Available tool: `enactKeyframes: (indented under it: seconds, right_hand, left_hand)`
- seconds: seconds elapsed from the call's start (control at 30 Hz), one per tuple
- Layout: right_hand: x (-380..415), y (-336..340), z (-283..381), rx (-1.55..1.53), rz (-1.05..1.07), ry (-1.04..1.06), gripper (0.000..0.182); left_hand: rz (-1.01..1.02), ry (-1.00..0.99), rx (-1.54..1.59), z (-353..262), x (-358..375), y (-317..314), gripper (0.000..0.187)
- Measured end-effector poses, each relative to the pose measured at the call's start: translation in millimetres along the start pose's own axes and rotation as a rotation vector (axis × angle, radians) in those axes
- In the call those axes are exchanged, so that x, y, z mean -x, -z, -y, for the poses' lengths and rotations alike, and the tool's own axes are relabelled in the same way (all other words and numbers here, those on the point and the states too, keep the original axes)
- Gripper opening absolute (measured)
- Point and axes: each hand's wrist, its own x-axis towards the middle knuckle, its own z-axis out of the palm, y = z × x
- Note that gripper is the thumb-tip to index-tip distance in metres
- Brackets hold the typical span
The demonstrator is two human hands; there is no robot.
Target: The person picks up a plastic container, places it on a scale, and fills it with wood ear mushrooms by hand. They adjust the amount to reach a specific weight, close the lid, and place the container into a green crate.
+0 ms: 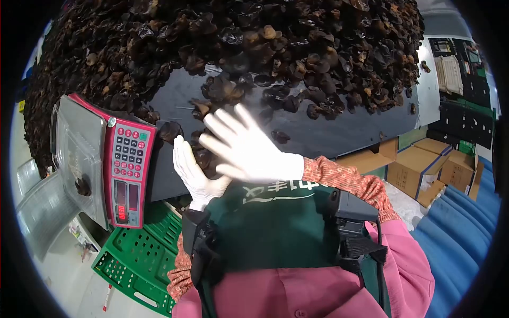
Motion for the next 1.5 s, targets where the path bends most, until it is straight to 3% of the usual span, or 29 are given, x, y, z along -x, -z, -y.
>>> enactKeyframes:
  seconds: [0.1,0.13,0.23,0.27,0.33,0.43,0.53,0.6,0.63,0.67,0.73,0.77,0.87,0.9,1.1,1.2,1.27,1.33,1.43,1.47,1.5]
  right_hand:
    - [2.9,-5.4,3.1,-0.111,0.078,0.204,0.055]
    - [1.7,-2.0,4.2,-0.141,0.115,0.273,0.052]
    - [-2.4,13.6,0.2,-0.197,0.225,0.185,0.046]
    - [5.9,19.6,-12.3,-0.202,-0.109,0.219,0.043]
    - [2.4,27.3,-23.3,-0.026,-0.221,0.023,0.046]
    - [-12.5,24.5,-30.2,0.276,-0.336,-0.254,0.054]
    - [-35.3,27.7,-10.3,0.079,0.044,-0.35,0.057]
    - [-20.3,-4.7,1.8,-0.027,-0.084,-0.125,0.06]
    - [-23.0,-3.3,8.5,-0.055,0.001,-0.05,0.058]
    - [-20.4,2.0,12.4,-0.1,-0.009,0.048,0.052]
    - [-16.7,1.8,15.7,-0.125,0.189,0.176,0.045]
    - [-9.5,-5.0,12.2,-0.191,0.058,0.254,0.037]
    - [-0.7,7.5,6.9,-0.153,-0.04,0.178,0.037]
    - [2.4,11.3,-1.6,-0.126,-0.192,0.148,0.041]
    - [-20.3,7.4,-37.2,-0.062,-0.404,-0.287,0.05]
    - [-36.5,-10.1,-25.6,0.079,-0.288,-0.246,0.053]
    - [-45.6,6.9,-4.6,-0.252,0.021,-0.155,0.051]
    - [-38.6,-1.8,13.4,-0.337,-0.062,0.01,0.046]
    - [-29.0,31.9,13.6,-0.356,0.048,-0.021,0.042]
    - [-20.2,42.1,3.3,-0.282,-0.024,-0.008,0.042]
    - [-2.9,35.8,-11.9,-0.118,-0.286,0.024,0.043]
  left_hand:
    - [0.002,0.077,0.051,-1.2,4.9,2.8,0.098]
    - [0.039,0.21,0.051,-4.3,6.2,1.8,0.098]
    - [0.018,0.146,0.043,-1.7,6.2,2.8,0.113]
    - [0.05,0.137,0.057,-2.3,4.1,8.8,0.118]
    - [0.081,0.197,0.025,-7.1,2.5,13.6,0.133]
    - [0.036,0.153,0.009,-2.7,4.0,11.5,0.134]
    - [0.03,0.155,0.022,-3.1,2.8,11.0,0.13]
    - [-0.004,0.138,0.04,-1.6,4.0,8.4,0.125]
    - [0.029,0.262,0.1,-10.0,2.0,13.4,0.12]
    - [-0.018,0.241,0.044,-5.9,6.0,5.4,0.117]
    - [0.017,0.387,0.082,-2.7,9.8,3.0,0.114]
    - [0.006,0.316,0.083,0.7,11.4,2.6,0.117]
    - [0.027,0.201,0.078,0.0,8.9,8.7,0.124]
    - [0.018,0.174,0.07,-0.8,6.8,9.0,0.129]
    - [0.02,0.142,0.043,-2.6,4.7,9.8,0.13]
    - [0.022,0.176,0.063,-3.7,4.3,10.8,0.129]
    - [-0.039,0.183,0.043,-11.0,-1.0,8.2,0.123]
    - [-0.045,0.374,0.104,-14.7,1.9,4.0,0.118]
    - [-0.041,0.239,0.057,-9.6,1.7,5.2,0.117]
    - [-0.028,0.218,0.063,-10.5,1.5,7.6,0.118]
    - [-0.028,0.133,0.053,-4.9,1.3,7.8,0.123]
